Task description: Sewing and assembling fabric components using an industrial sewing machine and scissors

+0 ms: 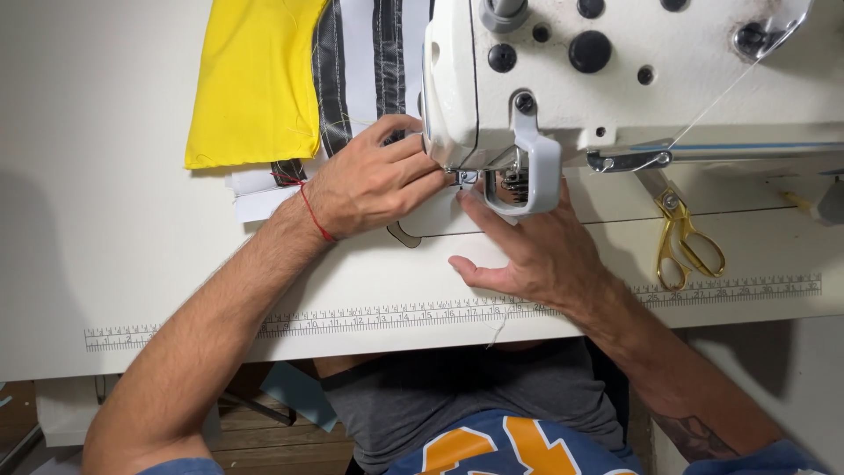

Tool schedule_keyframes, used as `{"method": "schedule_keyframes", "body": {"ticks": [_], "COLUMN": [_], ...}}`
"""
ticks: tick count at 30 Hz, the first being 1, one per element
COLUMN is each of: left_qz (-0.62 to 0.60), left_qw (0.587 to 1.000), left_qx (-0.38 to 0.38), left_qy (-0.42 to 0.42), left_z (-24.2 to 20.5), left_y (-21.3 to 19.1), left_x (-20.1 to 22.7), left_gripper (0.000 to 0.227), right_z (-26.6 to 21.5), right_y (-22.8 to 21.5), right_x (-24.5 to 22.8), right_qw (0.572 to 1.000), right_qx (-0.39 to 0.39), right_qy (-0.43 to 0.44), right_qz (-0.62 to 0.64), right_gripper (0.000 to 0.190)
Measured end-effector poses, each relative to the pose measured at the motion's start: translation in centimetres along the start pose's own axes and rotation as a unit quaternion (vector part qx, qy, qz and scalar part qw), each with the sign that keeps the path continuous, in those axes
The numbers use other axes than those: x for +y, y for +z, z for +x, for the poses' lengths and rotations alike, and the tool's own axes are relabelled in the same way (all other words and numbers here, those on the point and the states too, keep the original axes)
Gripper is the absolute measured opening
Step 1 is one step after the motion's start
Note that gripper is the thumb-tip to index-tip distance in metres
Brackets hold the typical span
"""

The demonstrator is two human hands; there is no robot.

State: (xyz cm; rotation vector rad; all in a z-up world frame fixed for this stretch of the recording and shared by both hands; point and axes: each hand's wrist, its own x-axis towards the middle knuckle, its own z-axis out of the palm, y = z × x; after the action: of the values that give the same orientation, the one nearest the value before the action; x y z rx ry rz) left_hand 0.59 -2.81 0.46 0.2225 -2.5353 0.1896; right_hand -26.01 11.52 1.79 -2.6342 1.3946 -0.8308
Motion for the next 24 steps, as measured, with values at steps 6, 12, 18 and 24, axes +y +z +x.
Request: {"method": "schedule_keyframes", "body": {"ticks": [6,12,18,24], "left_qz": [-0.001,0.006,-0.027,-0.022], "left_qw": [1.000,0.999,0.997,0.998], "left_qx": [0.010,-0.040,-0.064,-0.055], "left_qy": [-0.008,0.031,0.028,0.022], "left_z": [0.8,0.7,0.6,-0.4], "left_y": [-0.9,-1.8,-3.9,-3.4], "left_x": [0.3,-0.1,0.1,0.1], "left_gripper": [0.011,0.014,0.017,0.020], "right_z": [1.9,1.6,1.4,1.4], "right_y": [-2.1,-2.1,-2.1,-1.4], "right_x": [-1.3,-1.0,-1.5,-1.8], "right_qw": [1.000,1.000,0.999,0.994], "right_qx": [-0.022,-0.002,-0.006,-0.004], "right_qy": [0.009,0.012,0.009,-0.032], "right_qz": [-0.015,0.000,-0.053,-0.107], "right_gripper": [0.075,0.077,0.069,0.069]}}
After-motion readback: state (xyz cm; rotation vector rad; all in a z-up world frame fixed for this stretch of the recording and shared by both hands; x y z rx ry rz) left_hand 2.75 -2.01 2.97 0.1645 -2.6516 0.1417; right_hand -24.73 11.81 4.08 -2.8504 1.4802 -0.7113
